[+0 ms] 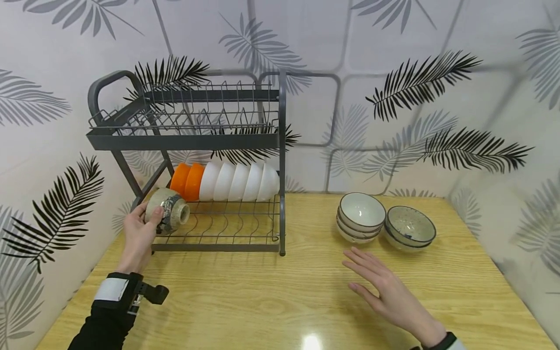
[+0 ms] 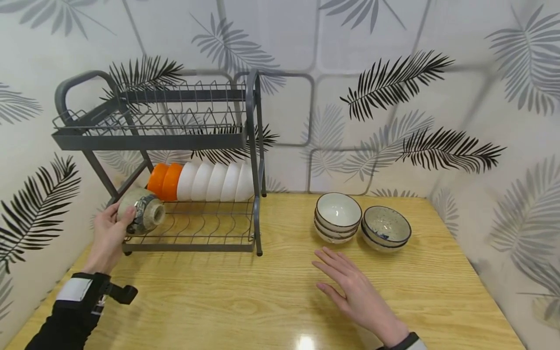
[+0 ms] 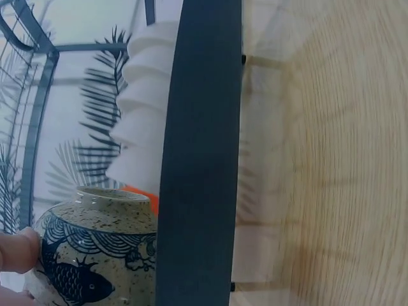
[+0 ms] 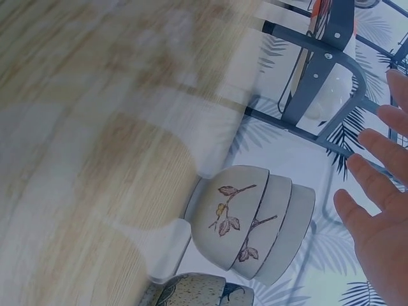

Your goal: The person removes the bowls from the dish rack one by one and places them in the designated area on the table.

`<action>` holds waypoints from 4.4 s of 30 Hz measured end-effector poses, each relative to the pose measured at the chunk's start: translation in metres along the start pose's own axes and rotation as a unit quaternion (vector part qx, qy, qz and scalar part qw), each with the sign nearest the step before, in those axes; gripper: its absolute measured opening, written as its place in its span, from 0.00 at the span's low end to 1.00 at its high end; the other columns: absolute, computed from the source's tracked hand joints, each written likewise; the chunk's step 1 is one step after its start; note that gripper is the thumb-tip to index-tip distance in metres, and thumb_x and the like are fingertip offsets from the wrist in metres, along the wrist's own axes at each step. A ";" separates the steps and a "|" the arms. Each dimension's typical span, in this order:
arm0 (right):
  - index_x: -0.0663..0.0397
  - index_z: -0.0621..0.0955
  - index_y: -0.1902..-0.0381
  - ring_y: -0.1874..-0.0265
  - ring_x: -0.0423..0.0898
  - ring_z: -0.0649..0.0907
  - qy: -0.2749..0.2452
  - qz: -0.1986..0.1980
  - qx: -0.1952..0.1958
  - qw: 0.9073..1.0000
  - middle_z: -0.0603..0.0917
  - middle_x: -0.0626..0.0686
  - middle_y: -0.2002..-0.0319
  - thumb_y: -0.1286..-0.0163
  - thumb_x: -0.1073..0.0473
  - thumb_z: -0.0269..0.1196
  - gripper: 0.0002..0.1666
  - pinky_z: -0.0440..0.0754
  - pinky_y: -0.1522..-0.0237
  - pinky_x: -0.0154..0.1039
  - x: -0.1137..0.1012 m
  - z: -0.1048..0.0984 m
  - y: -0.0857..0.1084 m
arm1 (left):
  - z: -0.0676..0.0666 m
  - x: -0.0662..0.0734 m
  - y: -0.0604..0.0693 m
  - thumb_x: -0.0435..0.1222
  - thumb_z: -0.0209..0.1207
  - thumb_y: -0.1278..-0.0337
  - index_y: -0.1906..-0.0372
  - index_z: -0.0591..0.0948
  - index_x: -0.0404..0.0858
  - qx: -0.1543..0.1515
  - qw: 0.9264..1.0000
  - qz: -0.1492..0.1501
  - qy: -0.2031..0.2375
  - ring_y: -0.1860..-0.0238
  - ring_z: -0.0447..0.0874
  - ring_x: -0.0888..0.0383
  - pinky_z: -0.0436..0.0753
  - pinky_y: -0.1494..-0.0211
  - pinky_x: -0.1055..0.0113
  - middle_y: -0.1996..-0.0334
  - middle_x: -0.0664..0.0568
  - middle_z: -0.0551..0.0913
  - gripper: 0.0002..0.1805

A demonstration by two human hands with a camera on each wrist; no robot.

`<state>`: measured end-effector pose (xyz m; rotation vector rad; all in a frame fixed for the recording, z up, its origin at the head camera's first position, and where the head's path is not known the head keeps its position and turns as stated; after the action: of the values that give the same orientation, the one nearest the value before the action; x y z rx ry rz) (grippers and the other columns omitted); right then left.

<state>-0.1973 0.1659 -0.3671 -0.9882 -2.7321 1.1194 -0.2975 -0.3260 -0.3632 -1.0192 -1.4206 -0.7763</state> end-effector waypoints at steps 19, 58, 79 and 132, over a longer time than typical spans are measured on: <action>0.50 0.77 0.33 0.23 0.37 0.64 -0.034 0.042 -0.013 0.998 0.76 0.53 0.30 0.39 0.66 0.70 0.34 0.51 0.24 0.20 0.002 0.000 -0.001 | 0.051 0.050 0.067 0.32 0.54 0.26 0.37 0.71 0.24 -0.101 0.977 0.181 -0.044 0.59 0.77 0.74 0.79 0.59 0.84 0.58 0.71 0.78 0.20; 0.59 0.72 0.29 0.25 0.41 0.68 -0.091 -0.011 0.000 0.996 0.75 0.55 0.29 0.39 0.67 0.70 0.39 0.59 0.24 0.25 -0.033 -0.007 -0.023 | 0.145 0.090 0.181 0.29 0.64 0.40 0.47 0.80 0.40 -0.276 0.816 0.481 -0.165 0.57 0.80 0.61 0.81 0.52 0.66 0.56 0.53 0.85 0.17; 0.64 0.74 0.33 0.26 0.48 0.70 -0.118 -0.079 0.002 0.990 0.77 0.60 0.32 0.28 0.54 0.65 0.32 0.60 0.23 0.29 -0.062 0.005 -0.028 | 0.179 0.090 0.233 0.38 0.58 0.31 0.49 0.80 0.42 -0.311 0.690 0.613 -0.224 0.55 0.83 0.63 0.82 0.48 0.68 0.59 0.59 0.85 0.10; 0.49 0.82 0.65 0.65 0.36 0.81 -0.043 -0.140 0.006 0.989 0.84 0.41 0.67 0.23 0.47 0.53 0.17 0.79 0.59 0.27 -0.058 0.011 -0.018 | 0.214 0.072 0.241 0.44 0.69 0.41 0.33 0.76 0.45 -0.338 0.650 0.599 -0.323 0.27 0.71 0.53 0.78 0.30 0.55 0.33 0.55 0.79 0.31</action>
<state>-0.1635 0.1170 -0.3519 -0.5425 -2.8111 1.1495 -0.1627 -0.0256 -0.3402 -2.6101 -0.5724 0.1788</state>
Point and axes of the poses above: each hand's wrist, its own y-axis away from the middle knuckle, its own z-axis out of the palm, x = y × z, the point moved 10 cm from there along -y, towards the middle knuckle
